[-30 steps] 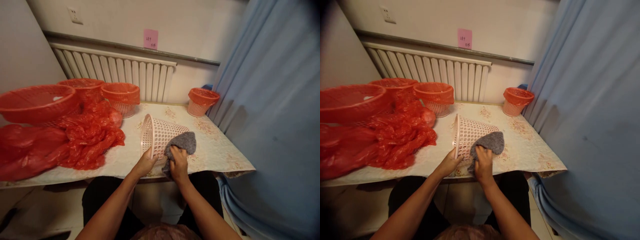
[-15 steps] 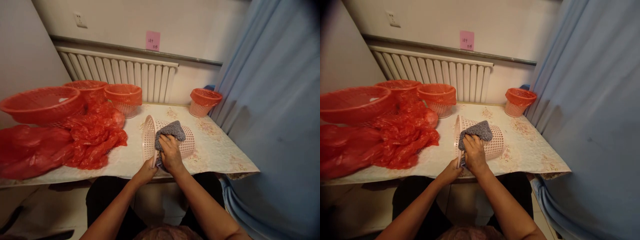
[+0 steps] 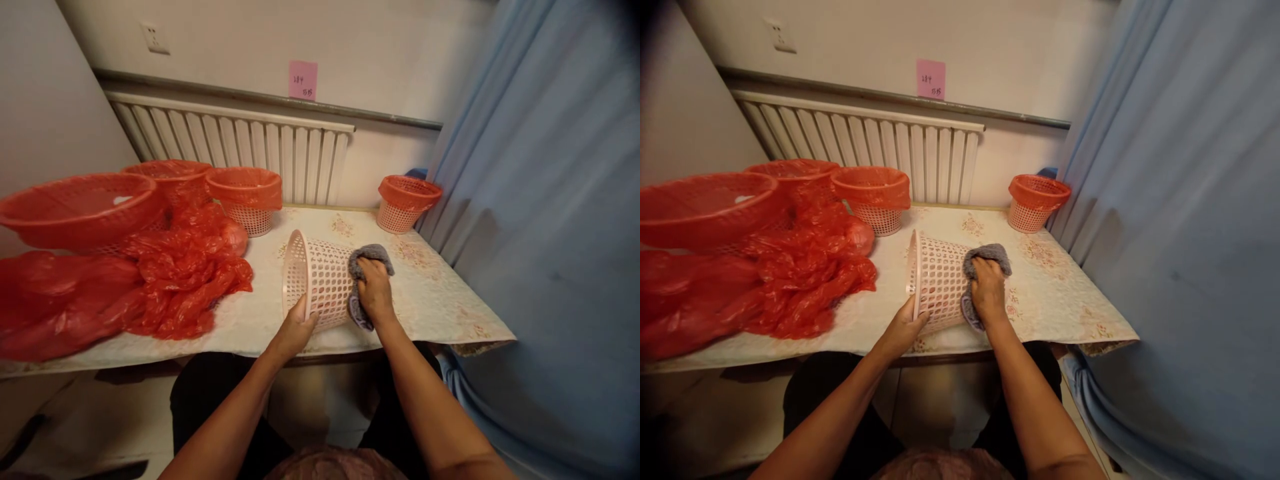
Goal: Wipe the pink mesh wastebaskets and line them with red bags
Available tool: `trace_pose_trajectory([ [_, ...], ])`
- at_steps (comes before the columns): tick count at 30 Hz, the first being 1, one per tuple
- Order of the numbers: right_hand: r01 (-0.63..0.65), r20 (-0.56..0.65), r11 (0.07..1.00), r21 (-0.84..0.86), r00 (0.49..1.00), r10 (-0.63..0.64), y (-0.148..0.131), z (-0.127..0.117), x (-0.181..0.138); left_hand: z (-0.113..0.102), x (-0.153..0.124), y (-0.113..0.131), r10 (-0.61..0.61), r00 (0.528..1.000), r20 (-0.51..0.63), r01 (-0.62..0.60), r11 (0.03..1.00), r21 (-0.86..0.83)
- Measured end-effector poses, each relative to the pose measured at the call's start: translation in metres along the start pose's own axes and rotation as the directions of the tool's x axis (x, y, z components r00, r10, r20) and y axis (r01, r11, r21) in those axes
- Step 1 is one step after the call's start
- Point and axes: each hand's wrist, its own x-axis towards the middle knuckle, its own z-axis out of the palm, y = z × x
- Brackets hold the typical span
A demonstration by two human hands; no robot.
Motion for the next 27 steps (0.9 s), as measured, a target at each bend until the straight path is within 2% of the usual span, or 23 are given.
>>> trace_pose_trajectory([
  [3, -0.116, -0.081, 0.992, -0.051, 0.99, 0.111, 0.031, -0.003, -0.014, -0.001, 0.002, -0.001, 0.01, 1.0, 0.007, -0.01, 0.999, -0.035],
  [5, -0.164, -0.126, 0.985, -0.057, 0.98, 0.156, 0.034, -0.003, -0.031, -0.002, 0.004, -0.002, 0.004, 1.0, 0.022, -0.002, 0.999, -0.053],
  [8, -0.131, -0.147, 0.991, -0.012, 0.981, 0.127, 0.009, 0.005, -0.057, -0.004, 0.005, -0.002, 0.004, 0.999, 0.042, -0.002, 0.998, -0.056],
  [12, 0.124, -0.031, 0.984, 0.131, 0.992, -0.121, -0.051, 0.019, -0.075, -0.005, 0.007, -0.001, 0.044, 0.997, 0.065, -0.039, 0.996, -0.078],
  [14, 0.207, -0.005, 0.958, 0.197, 0.978, -0.21, -0.075, 0.023, -0.072, -0.005, 0.006, -0.002, 0.058, 0.995, 0.076, -0.05, 0.994, -0.096],
  [17, 0.226, -0.004, 0.949, 0.219, 0.973, -0.231, -0.093, 0.022, -0.057, -0.005, 0.005, -0.008, 0.058, 0.995, 0.083, -0.05, 0.995, -0.091],
  [23, 0.193, 0.098, 0.969, 0.152, 0.973, -0.209, -0.097, 0.01, -0.016, -0.007, -0.001, -0.008, 0.022, 0.996, 0.083, -0.014, 0.996, -0.091],
  [27, 0.201, 0.138, 0.969, 0.146, 0.966, -0.221, -0.095, 0.006, -0.006, -0.005, -0.007, 0.001, -0.044, 0.992, 0.114, 0.055, 0.994, -0.095],
])
